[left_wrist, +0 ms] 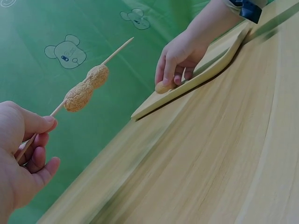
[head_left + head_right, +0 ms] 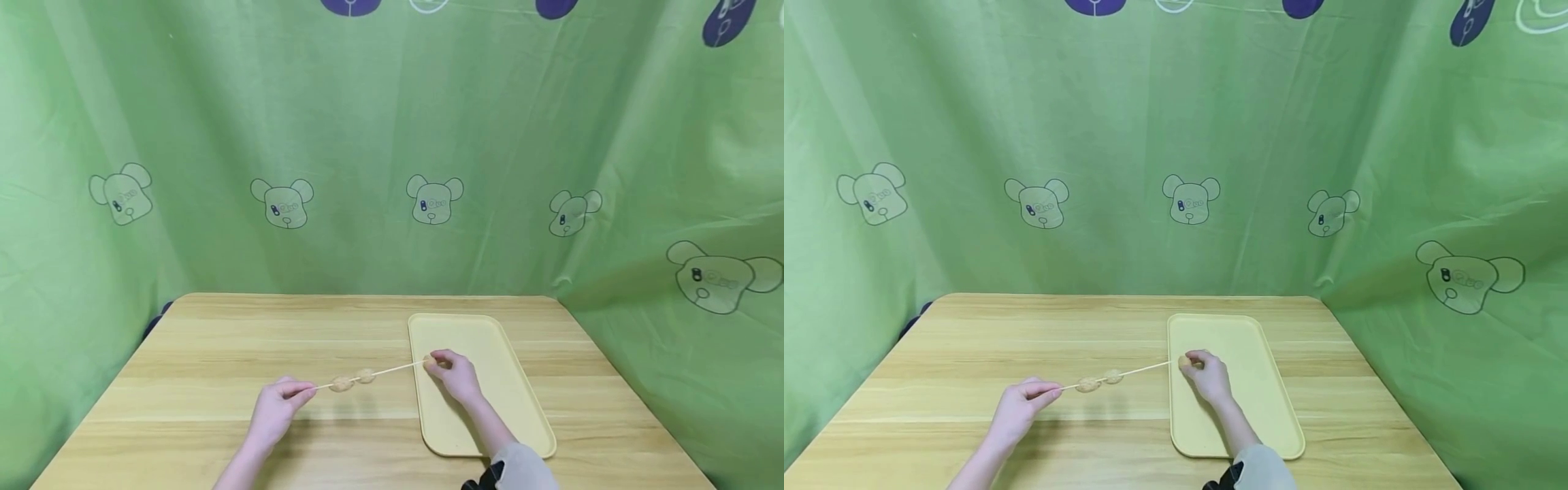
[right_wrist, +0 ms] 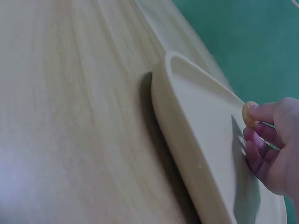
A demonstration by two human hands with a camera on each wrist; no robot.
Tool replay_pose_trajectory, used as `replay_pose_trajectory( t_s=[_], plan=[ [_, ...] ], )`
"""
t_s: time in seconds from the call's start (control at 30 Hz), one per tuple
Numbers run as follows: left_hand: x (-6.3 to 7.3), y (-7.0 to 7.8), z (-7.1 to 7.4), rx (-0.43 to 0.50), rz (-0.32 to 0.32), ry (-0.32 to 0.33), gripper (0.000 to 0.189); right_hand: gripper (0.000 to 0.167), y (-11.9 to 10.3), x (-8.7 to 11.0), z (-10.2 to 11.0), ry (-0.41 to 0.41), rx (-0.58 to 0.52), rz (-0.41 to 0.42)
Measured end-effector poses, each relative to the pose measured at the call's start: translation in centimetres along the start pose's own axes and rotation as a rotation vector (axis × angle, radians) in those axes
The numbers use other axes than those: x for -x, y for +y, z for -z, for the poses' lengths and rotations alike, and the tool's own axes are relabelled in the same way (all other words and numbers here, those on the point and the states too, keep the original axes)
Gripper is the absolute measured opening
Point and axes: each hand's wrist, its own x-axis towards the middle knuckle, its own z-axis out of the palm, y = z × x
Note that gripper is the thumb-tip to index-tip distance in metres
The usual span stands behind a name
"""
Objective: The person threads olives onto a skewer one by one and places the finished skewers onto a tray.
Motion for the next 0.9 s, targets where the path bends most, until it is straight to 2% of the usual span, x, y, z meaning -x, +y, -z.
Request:
replay_pose_trajectory(
  t_s=[0.33, 0.57, 0.9],
  plan=[
    [0.0, 0.1, 0.2, -0.007, 0.012, -0.003, 0.011, 0.032, -1.8, 1.1, 1.1, -0.059, -0.197, -0.100],
    [-0.2, 0.0, 0.3, -0.018, 0.022, 0.006, 0.008, 0.031, -4.4, 2.3, 2.2, -0.074, -0.230, -0.062],
    [-0.2, -0.2, 0.3, -0.021, 0.015, 0.012, 0.008, 0.032, -4.1, 2.7, 2.7, -0.120, -0.305, -0.026]
  ],
)
